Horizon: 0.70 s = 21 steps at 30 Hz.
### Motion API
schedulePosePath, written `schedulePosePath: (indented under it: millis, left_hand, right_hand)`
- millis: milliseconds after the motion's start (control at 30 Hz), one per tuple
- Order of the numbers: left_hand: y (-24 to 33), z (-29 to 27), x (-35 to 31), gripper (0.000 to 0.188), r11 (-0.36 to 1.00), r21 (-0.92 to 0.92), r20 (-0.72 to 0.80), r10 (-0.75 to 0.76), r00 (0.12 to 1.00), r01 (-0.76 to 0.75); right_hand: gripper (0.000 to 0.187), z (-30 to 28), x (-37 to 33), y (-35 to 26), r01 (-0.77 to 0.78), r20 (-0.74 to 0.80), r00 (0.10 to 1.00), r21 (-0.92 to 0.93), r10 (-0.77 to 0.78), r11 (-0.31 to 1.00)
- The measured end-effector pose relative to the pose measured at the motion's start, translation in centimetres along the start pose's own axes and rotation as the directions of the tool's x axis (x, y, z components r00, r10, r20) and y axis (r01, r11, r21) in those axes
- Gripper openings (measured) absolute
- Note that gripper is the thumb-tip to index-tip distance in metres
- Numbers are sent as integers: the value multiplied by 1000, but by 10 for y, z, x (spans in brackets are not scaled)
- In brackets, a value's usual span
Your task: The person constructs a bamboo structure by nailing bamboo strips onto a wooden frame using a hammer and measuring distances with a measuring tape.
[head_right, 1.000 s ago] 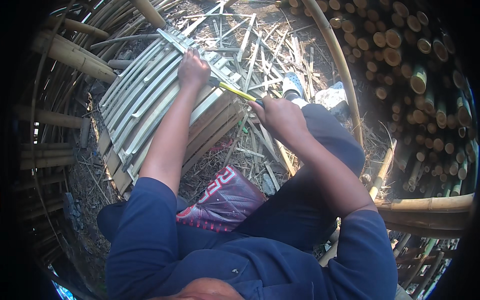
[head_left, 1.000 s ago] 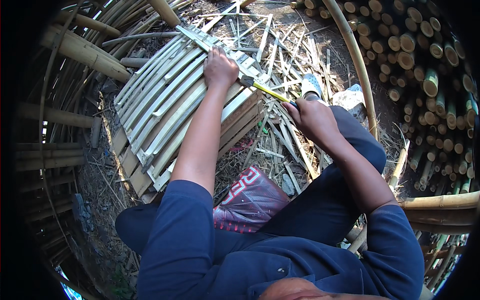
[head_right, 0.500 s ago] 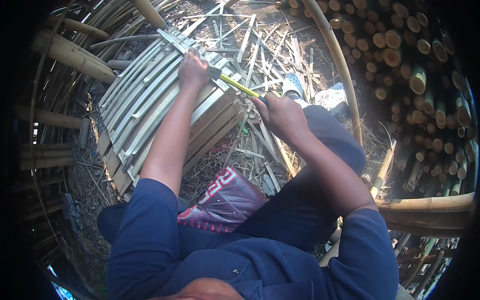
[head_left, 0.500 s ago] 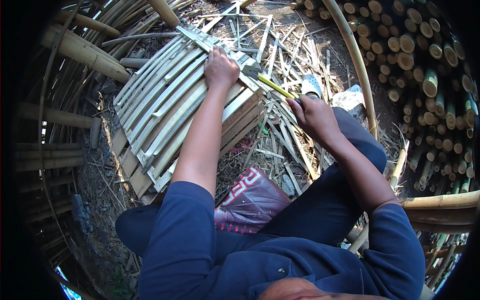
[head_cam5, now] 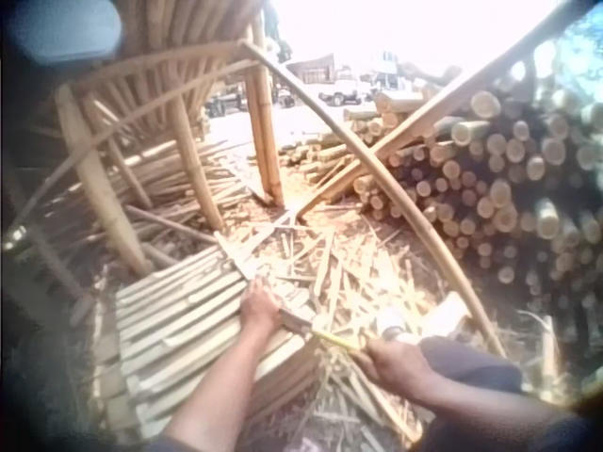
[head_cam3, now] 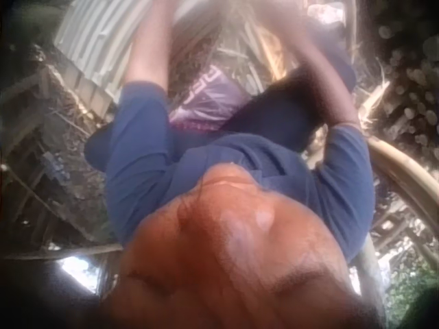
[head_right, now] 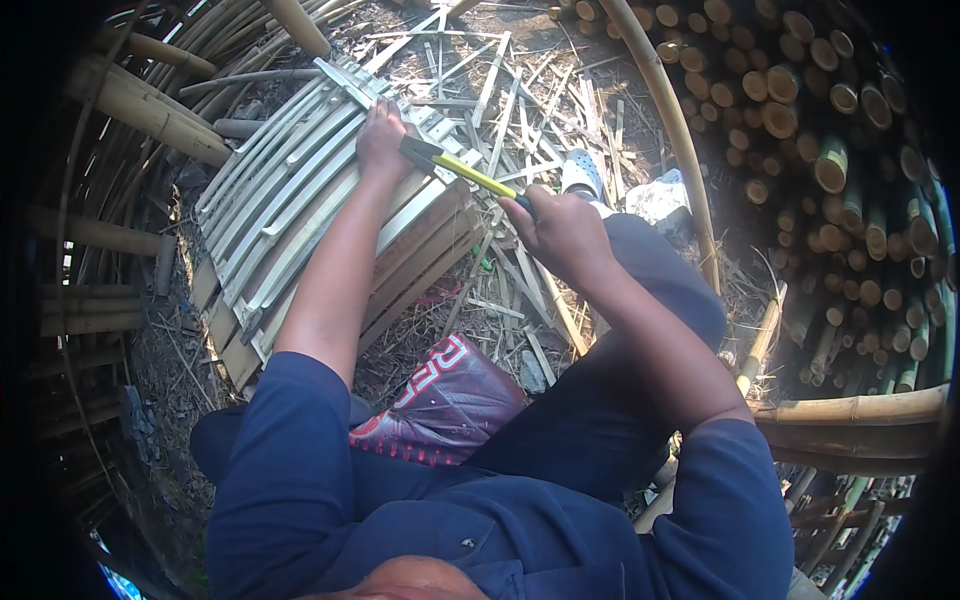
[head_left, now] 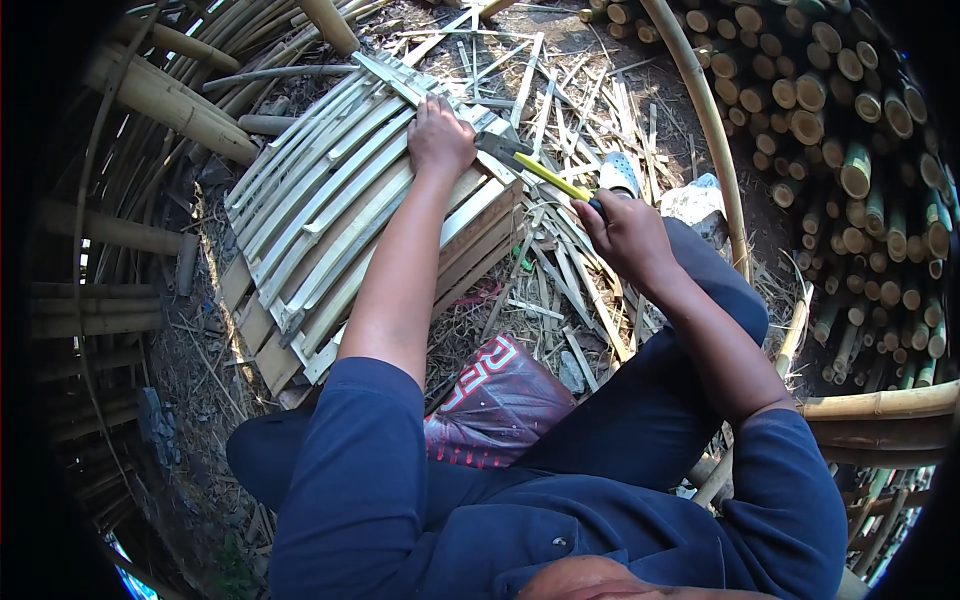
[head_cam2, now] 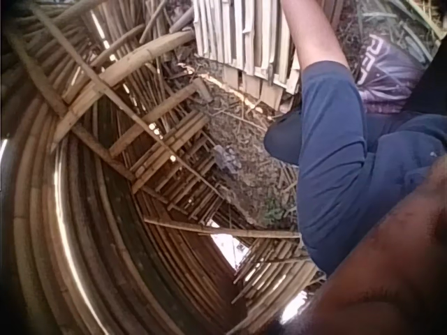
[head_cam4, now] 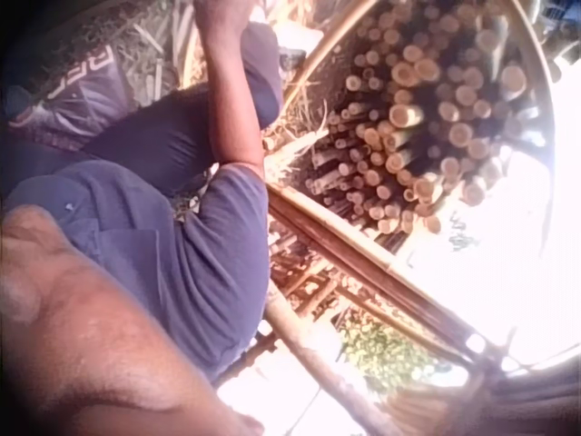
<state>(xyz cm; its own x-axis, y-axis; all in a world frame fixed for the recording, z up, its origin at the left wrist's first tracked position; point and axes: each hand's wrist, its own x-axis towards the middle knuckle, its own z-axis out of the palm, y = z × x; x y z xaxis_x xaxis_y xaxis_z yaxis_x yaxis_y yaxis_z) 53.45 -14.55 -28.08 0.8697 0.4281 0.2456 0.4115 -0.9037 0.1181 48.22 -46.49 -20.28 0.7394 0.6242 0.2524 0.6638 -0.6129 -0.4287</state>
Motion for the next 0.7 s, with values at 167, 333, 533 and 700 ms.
schedulePosePath:
  millis: [167, 333, 533, 700]
  left_hand:
    - [2, -1, -5, 64, 1000, 0, -19, -10, 1000, 10]
    - [3, -2, -4, 64, 1000, -3, -27, -2, 1000, 2]
    - [0, -1, -4, 62, 1000, -30, -57, -5, 998, 3]
    - [5, -1, -4, 62, 999, -50, -68, -6, 998, 2]
  right_hand:
    - [50, 8, -3, 3, -94, 67, 993, -62, 98, 994]
    - [48, -7, 3, -8, -81, 8, 997, 58, 81, 995]
    - [59, 6, 27, -5, -388, 259, 910, 262, 323, 883]
    - [43, 18, 49, -8, -469, 297, 877, 356, 378, 809]
